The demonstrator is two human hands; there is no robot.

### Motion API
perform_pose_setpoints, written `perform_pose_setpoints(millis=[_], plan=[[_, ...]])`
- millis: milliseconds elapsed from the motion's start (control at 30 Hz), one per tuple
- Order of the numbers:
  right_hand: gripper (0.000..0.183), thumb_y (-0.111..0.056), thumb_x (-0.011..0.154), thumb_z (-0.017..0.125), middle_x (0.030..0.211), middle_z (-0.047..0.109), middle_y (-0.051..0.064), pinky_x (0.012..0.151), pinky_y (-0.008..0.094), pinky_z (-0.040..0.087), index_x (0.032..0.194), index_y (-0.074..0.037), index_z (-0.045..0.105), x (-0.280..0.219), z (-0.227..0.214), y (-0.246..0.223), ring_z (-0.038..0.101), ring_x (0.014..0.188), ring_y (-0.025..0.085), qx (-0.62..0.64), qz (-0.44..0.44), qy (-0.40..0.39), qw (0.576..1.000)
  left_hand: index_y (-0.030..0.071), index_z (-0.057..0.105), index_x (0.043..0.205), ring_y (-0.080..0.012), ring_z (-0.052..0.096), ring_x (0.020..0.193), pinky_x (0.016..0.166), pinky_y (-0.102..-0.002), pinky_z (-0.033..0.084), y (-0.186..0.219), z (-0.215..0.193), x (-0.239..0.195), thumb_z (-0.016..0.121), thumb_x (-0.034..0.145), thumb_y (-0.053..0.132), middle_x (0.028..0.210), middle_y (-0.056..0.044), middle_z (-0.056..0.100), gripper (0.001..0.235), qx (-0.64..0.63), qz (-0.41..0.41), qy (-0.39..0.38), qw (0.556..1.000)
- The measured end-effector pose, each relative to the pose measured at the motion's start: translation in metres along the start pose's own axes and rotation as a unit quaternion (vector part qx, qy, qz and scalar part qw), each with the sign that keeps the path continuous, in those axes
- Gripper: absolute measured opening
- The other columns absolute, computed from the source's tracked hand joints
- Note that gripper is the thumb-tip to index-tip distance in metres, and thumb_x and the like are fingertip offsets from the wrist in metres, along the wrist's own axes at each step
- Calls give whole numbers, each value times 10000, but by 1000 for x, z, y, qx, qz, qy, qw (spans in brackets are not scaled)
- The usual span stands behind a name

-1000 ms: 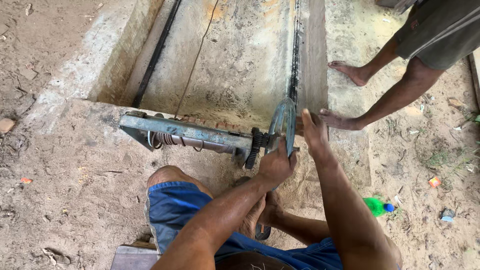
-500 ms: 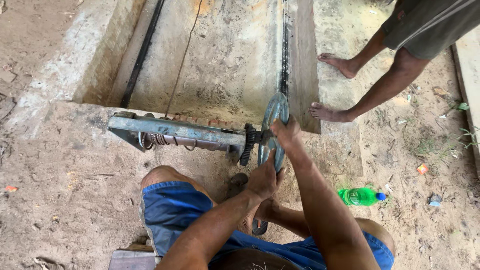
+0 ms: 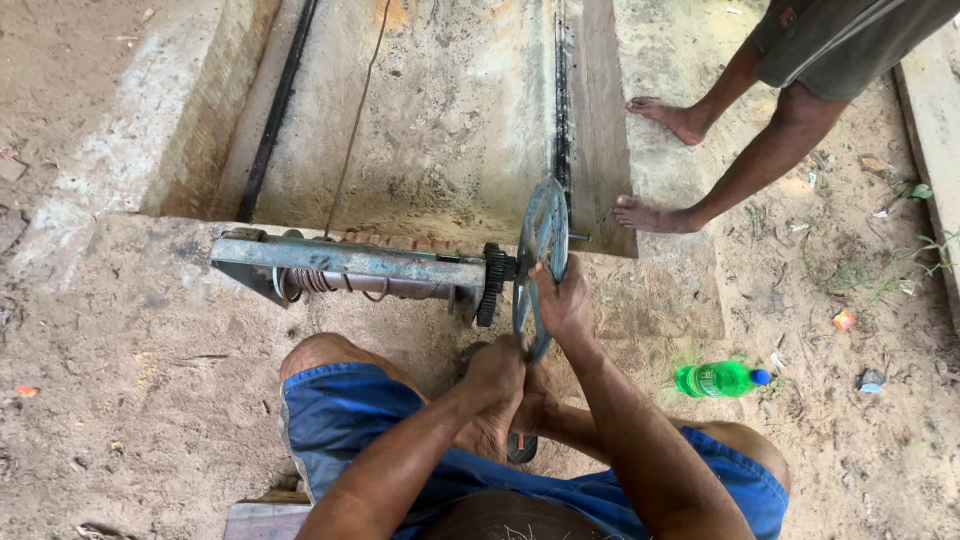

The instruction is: The person sits on the ground and rotates a hand-cranked winch wheel to wind a cable. A second person stands nearby and briefly hands a green bottle to the operator before walking away.

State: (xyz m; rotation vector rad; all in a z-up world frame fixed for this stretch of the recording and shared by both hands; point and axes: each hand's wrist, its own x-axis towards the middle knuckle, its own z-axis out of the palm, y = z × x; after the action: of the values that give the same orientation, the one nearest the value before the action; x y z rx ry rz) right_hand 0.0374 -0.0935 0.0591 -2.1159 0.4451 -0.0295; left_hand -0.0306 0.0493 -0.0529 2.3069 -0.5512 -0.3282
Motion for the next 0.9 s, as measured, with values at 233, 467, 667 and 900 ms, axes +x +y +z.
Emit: perform_pose_setpoints(millis=[233, 467, 667, 900], plan=[[362, -367, 1041, 498, 721, 575, 76, 382, 347, 437, 1141, -20, 479, -9, 22, 49, 494, 541, 130, 18, -115, 36, 993, -31, 598, 1293, -207, 656, 529, 413, -354, 544, 11, -65, 73, 507, 1021, 189, 800, -171, 699, 362, -92, -18, 143, 985], [297, -352, 1043, 465, 712, 576, 44, 373, 329, 436, 1141, -72, 487, -39, 47, 94, 478, 494, 104, 74, -147, 51, 985, -23, 504, 1384, -85, 401, 384, 270, -297, 349, 54, -116, 146, 384, 1071, 382, 587, 2, 510, 525, -99, -49, 146, 983], [364, -338, 1045, 514, 820, 591, 49, 421, 326, 514, 1262, -46, 502, -63, 54, 123, 536, 551, 101, 39, -163, 28, 985, -34, 516, 1351, -72, 384, 434, 308, -272, 335, 90, -126, 184, 333, 1072, 616, 632, 33, 467, 731, -25, -111, 64, 992], [437, -314, 984, 627, 923, 701, 136, 671, 415, 571, 1317, -38, 564, -74, 69, 165, 686, 805, 209, 39, -165, -12, 985, -101, 456, 1378, -104, 503, 386, 275, -333, 423, 93, -90, 163, 363, 1092, 463, 601, -11, 565, 639, 4, -86, 105, 991]])
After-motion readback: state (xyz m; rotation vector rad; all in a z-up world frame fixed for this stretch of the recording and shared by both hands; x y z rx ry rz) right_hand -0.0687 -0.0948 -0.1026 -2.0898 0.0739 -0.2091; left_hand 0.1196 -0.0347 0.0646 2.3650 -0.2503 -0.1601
